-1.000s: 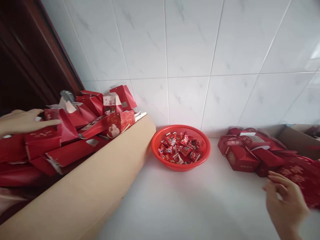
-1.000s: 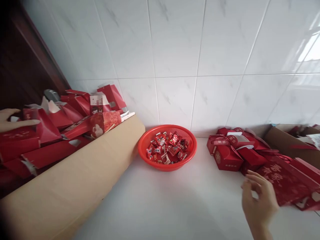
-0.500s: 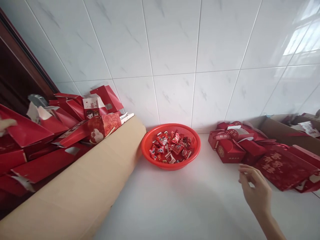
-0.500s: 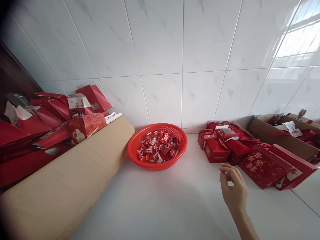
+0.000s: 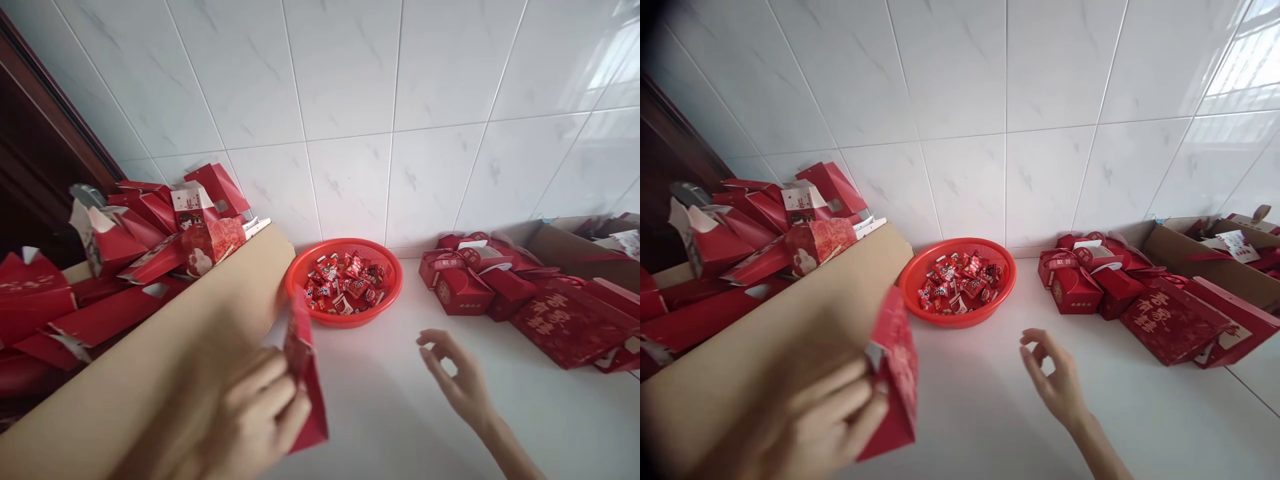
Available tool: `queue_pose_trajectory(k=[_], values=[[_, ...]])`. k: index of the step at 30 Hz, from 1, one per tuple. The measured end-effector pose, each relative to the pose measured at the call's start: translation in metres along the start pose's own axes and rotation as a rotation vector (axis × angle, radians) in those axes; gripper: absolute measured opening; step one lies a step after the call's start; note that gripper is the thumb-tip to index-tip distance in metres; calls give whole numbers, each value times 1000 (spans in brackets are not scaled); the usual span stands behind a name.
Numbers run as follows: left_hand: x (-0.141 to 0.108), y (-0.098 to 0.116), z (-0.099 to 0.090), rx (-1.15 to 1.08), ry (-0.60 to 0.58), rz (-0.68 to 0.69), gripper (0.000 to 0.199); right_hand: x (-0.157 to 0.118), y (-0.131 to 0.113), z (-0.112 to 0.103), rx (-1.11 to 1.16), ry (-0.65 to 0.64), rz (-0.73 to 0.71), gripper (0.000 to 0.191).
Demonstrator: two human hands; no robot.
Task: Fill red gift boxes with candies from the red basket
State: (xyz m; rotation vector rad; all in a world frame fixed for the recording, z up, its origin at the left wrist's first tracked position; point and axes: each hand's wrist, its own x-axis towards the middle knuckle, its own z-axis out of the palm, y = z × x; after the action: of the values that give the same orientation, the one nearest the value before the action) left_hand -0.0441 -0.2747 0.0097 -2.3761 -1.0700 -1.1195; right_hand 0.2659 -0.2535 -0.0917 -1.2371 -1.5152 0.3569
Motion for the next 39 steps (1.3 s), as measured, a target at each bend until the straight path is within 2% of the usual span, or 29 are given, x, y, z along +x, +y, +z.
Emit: queue_pose_trajectory(k=[2,5,7,9,11,12,16,19,23,26,31,36,39], values=[[5,6,33,-118,-20,56,40,-8,-11,15,81,-185,-33,20],[1,21,81,-187,71,20,37,-21,-19,36,167,-410,-65,33],[-6,34,102,-241,41,-16,32,-26,-17,46,195,-456,-64,27],[-14,44,114,-343,-66,-48,29,-28,-12,51,212,-404,-45,13],[-17,49,116,-469,-151,-76,28,-26,-6,50,224,-347,-5,16],[-18,48,115,-521,-158,-93,26,-24,-4,48,225,-335,21,19],[-7,27,110,-544,10,-164,12,-16,2,39,212,-346,96,27],[7,7,109,-507,96,-196,19,-13,4,36,233,-375,95,28],[19,-3,112,-728,-20,-268,21,-10,5,36,243,-382,78,27],[21,-1,117,-892,-90,-417,21,-7,3,35,228,-391,102,32],[18,3,122,-988,-138,-673,27,-5,-6,31,303,-407,188,45],[19,2,117,-968,-207,-711,28,-3,-10,28,356,-439,101,56],[22,0,113,-949,-257,-704,27,-4,-10,29,260,-453,48,44]])
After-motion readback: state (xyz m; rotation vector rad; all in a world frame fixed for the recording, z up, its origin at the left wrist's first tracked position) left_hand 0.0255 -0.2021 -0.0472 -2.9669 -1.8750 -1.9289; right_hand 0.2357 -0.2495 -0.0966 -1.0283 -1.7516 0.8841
